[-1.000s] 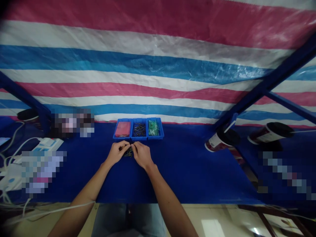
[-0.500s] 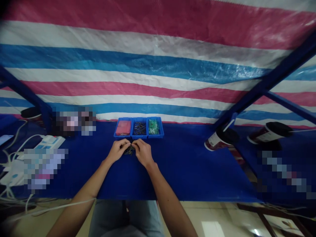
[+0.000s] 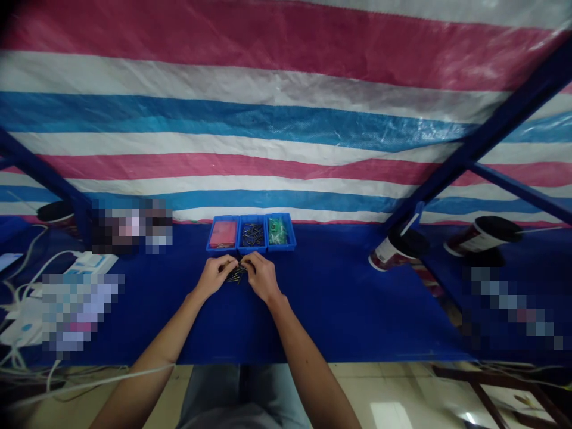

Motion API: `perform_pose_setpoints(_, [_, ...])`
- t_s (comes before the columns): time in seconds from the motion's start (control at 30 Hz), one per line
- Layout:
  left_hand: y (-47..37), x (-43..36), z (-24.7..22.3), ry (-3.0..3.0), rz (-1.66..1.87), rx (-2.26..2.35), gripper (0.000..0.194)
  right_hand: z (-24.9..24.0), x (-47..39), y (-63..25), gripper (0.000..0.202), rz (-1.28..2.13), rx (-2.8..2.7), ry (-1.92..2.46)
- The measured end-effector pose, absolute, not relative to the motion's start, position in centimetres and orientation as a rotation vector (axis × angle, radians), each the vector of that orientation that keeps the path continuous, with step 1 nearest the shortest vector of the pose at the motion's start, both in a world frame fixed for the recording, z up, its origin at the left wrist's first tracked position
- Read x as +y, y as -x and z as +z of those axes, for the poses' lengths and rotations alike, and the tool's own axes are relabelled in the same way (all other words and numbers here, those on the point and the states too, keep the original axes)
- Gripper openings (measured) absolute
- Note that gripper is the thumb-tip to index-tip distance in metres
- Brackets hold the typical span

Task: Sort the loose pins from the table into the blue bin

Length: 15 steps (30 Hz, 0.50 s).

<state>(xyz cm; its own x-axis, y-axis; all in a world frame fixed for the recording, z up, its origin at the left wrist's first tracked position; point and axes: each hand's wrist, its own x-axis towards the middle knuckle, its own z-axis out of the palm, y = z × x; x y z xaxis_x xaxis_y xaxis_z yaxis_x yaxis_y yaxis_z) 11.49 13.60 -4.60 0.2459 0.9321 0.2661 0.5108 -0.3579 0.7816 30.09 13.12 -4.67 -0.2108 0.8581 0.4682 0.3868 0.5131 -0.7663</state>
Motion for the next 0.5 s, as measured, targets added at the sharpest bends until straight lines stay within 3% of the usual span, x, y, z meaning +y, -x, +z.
perform_pose_setpoints(0.5, [-11.51, 13.5, -4.68, -1.956, 1.042, 1.295, 0.034, -4.95, 12.98, -29.86, 0.031, 0.482, -1.964, 1.172])
